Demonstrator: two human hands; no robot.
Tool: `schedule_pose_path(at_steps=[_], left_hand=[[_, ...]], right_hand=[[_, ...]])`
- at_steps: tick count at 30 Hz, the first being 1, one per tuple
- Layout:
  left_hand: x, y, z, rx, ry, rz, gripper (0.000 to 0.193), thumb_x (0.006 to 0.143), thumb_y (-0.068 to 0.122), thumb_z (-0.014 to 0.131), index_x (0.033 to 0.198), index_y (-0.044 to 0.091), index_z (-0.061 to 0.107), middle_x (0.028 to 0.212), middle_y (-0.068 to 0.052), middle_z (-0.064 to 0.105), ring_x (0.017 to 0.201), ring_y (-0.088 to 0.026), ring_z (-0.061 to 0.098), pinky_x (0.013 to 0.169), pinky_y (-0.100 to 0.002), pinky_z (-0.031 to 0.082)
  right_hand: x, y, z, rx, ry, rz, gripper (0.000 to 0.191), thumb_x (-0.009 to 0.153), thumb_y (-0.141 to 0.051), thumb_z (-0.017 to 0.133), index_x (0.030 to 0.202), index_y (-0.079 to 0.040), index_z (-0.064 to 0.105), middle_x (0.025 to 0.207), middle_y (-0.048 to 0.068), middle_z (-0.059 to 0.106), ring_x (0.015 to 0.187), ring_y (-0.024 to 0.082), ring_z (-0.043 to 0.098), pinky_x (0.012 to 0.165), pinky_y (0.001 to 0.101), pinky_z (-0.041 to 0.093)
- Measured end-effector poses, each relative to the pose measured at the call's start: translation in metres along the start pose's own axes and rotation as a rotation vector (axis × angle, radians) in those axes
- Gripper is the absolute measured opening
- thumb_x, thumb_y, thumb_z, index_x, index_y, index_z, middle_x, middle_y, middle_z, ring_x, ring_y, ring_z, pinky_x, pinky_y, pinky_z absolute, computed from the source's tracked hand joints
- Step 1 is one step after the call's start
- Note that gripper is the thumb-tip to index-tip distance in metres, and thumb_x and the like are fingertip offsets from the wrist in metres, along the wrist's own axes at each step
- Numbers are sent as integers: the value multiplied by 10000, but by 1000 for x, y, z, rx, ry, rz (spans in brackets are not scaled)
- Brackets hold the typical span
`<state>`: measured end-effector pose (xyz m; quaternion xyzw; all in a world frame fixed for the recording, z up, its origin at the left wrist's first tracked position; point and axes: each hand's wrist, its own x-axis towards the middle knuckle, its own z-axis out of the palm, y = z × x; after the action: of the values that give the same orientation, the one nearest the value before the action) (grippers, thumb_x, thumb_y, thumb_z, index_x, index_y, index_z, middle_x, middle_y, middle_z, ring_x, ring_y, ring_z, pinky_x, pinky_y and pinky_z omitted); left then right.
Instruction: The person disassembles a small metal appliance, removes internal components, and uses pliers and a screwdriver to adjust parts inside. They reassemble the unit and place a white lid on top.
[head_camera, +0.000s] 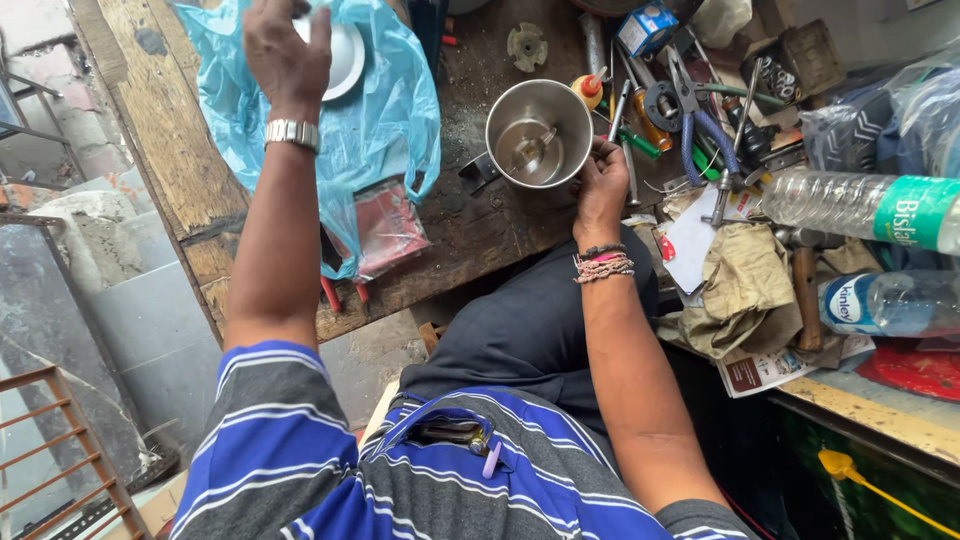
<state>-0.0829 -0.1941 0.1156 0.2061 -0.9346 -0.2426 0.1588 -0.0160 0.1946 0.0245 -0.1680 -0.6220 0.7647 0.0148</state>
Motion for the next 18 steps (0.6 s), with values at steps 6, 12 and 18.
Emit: schedule_pose_path(at_steps=[6,12,18], left_hand=[[-9,-21,26,162,-210,-39,1094,734,710,846,1597,234,368,1651,-306,92,1484,-553,167,1130,-744,192],[-8,-10,23,221,-317,-123,1296,574,766,864,1600,226,284,1621,-313,165,1517,-512,175,1181,-761,106],[-60,-10,14,97,-91,13,1230,589,757,931,1560,279,347,1578,-272,221,1478,-491,206,1144,-706,129]], right_hand=[[3,0,0,-33,3,-3,249,977,-163,697,1176,-53,596,905,-16,685,660,27,582,521,170,416],[5,2,0,-26,4,23,232,977,-152,668,1174,-50,599,906,8,693,650,35,585,506,172,404],[3,1,0,47,24,-27,252,975,-143,702,1185,-63,587,938,13,683,692,33,590,547,163,451]])
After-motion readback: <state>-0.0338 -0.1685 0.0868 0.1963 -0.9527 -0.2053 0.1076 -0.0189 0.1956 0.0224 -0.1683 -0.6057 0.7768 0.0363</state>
